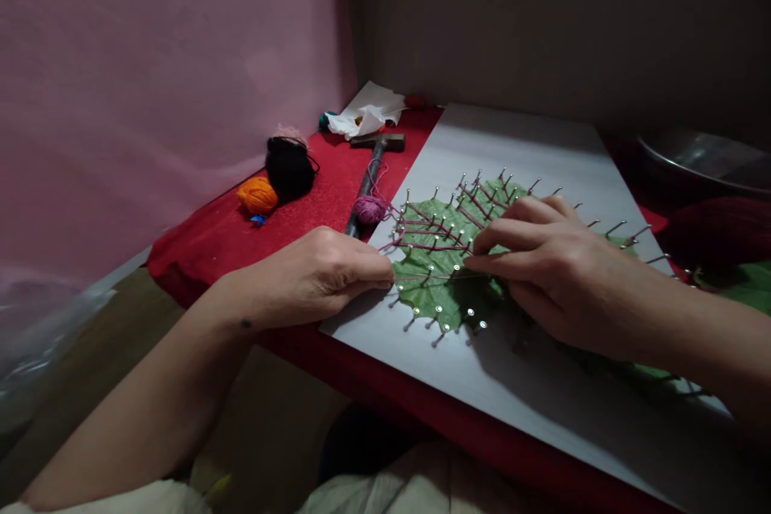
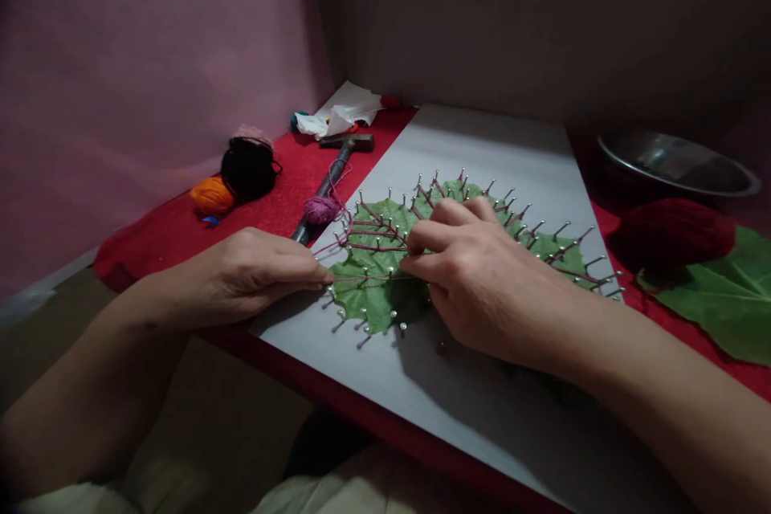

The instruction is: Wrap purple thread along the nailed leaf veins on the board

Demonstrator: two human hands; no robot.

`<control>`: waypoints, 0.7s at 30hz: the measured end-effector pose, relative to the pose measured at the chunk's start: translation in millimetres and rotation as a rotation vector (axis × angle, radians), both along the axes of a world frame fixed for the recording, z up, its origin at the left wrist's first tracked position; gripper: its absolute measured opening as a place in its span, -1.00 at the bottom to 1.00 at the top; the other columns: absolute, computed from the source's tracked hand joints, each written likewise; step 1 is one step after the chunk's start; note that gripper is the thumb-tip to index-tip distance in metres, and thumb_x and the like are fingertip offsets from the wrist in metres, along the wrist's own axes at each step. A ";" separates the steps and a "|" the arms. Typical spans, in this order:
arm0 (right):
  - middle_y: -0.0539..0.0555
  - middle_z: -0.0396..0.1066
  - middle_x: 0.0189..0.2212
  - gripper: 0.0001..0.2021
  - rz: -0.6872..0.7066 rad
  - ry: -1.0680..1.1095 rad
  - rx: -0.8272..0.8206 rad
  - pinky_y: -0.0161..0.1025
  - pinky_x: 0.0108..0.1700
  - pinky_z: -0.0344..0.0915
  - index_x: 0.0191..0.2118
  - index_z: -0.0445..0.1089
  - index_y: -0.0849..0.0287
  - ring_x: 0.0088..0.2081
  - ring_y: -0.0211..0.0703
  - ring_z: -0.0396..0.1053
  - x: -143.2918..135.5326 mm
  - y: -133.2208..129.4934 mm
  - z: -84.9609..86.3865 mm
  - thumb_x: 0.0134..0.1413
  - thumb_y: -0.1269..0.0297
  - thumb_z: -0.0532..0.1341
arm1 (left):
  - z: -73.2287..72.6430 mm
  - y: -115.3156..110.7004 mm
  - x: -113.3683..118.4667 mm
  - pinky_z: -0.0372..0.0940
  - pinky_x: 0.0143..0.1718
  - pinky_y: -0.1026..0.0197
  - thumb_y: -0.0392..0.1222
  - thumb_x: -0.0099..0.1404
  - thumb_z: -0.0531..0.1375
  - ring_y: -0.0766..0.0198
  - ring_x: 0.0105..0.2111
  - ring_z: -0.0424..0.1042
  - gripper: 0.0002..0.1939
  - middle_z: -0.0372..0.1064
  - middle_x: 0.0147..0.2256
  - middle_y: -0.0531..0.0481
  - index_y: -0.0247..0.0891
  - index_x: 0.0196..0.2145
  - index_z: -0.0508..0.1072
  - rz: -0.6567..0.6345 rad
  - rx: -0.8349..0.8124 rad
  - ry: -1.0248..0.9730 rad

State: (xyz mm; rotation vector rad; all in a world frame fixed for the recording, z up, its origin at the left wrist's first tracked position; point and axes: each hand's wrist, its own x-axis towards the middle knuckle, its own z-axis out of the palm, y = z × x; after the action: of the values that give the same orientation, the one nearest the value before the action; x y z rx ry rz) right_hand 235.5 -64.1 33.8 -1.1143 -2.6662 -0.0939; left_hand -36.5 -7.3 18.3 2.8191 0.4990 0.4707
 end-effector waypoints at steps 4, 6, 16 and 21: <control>0.11 0.42 -0.34 -0.66 0.009 -0.006 -0.055 -0.03 -0.15 0.01 -0.47 0.44 0.15 -0.23 -0.07 0.17 -1.5 -3.2 -10.0 0.16 0.50 -0.03 | 0.2 -1.3 -1.1 0.20 -0.48 0.41 -0.30 0.41 0.01 0.42 -0.51 0.37 -0.71 0.41 -0.49 0.02 -0.31 -0.31 0.53 -0.032 -0.025 0.017; 0.11 0.41 -0.34 -0.66 0.019 0.002 -0.066 -0.04 -0.16 0.02 -0.45 0.45 0.16 -0.23 -0.08 0.16 -1.2 -3.9 -13.0 0.16 0.52 -0.02 | -0.3 -1.2 -2.6 0.21 -0.46 0.42 -0.28 0.40 0.03 0.42 -0.49 0.40 -0.73 0.43 -0.47 0.02 -0.31 -0.30 0.53 -0.001 -0.064 0.008; 0.08 0.36 -0.34 -0.66 0.048 -0.014 -0.051 -0.11 -0.18 0.00 -0.16 0.51 0.14 -0.26 -0.10 0.11 3.4 -5.5 -20.6 0.05 0.58 0.08 | 6.3 -0.3 18.4 0.21 -0.43 0.51 -0.27 0.31 0.16 0.48 -0.47 0.44 -0.84 0.52 -0.44 0.09 -0.30 -0.30 0.56 0.247 -0.082 -0.184; 0.08 0.34 -0.36 -0.66 0.052 -0.001 -0.031 -0.11 -0.17 -0.01 -0.15 0.51 0.15 -0.25 -0.09 0.10 2.3 -5.1 -23.3 0.02 0.57 0.12 | 16.9 -4.1 35.9 0.11 -0.52 0.48 -0.31 0.24 0.17 0.54 -0.59 0.26 -0.86 0.40 -0.56 0.14 -0.32 -0.39 0.54 0.290 0.022 -0.206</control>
State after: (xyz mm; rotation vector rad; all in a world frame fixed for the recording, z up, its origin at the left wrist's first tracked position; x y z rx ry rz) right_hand 237.8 -69.2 10.5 -1.0530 -2.7043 -0.0442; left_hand -0.6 -11.4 35.2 2.6864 0.8654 0.8169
